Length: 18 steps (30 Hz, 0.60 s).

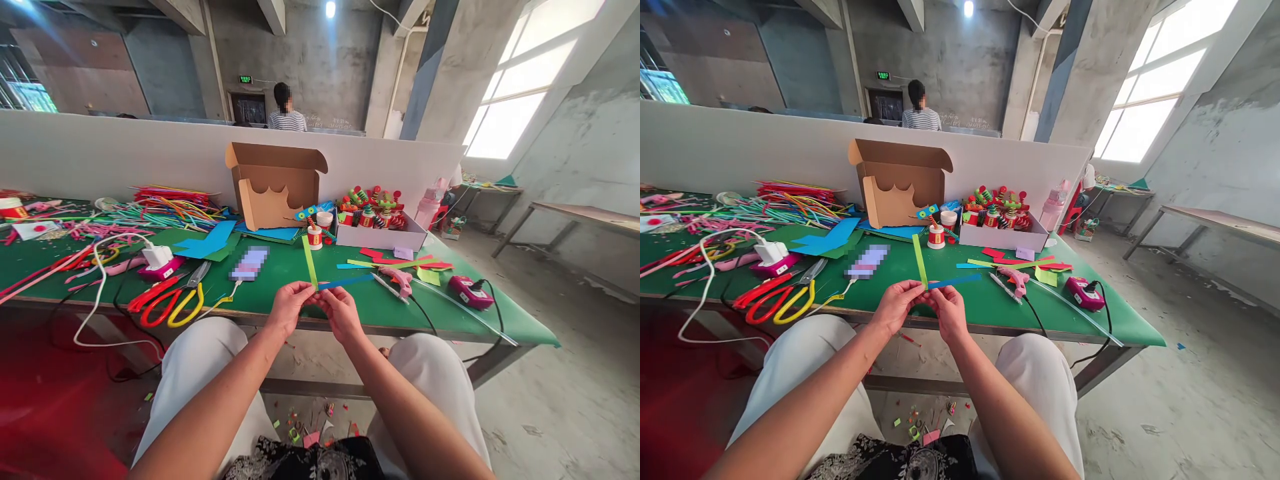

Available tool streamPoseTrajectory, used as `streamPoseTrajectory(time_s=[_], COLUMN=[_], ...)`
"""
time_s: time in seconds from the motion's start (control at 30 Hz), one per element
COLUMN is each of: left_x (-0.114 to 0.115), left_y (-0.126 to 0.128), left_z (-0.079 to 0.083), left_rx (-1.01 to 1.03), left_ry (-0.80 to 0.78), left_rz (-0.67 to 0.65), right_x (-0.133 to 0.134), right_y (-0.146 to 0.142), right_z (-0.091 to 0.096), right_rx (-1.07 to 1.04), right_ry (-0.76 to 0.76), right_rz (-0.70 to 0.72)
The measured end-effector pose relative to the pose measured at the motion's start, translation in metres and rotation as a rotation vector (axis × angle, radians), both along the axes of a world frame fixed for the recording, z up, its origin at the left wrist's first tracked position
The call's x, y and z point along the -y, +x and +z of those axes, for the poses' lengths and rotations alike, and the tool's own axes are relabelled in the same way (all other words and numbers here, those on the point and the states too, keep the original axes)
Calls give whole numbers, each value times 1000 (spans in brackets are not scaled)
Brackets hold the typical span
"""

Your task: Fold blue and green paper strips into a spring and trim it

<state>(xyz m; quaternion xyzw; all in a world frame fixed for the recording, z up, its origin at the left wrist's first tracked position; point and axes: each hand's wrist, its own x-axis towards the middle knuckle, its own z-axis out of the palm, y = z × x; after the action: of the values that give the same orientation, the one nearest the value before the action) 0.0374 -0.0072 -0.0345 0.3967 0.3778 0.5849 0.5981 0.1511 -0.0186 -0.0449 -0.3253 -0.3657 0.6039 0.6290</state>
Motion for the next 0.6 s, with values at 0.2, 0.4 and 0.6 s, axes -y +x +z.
streamPoseTrajectory(time_s=[0.2,0.4,0.6], left_x=[1,1,1], left_y=[1,0,-1], left_z=[-1,1,-1], left_rx=[-37,-78,-113], left_ry=[33,67,104], left_rz=[25,33,79], right_x=[-2,2,4], right_y=[1,0,0], right_z=[-3,3,7], right_rx=[-85,-71,-66], right_ry=[-39,-31,-18], right_rz=[61,48,62])
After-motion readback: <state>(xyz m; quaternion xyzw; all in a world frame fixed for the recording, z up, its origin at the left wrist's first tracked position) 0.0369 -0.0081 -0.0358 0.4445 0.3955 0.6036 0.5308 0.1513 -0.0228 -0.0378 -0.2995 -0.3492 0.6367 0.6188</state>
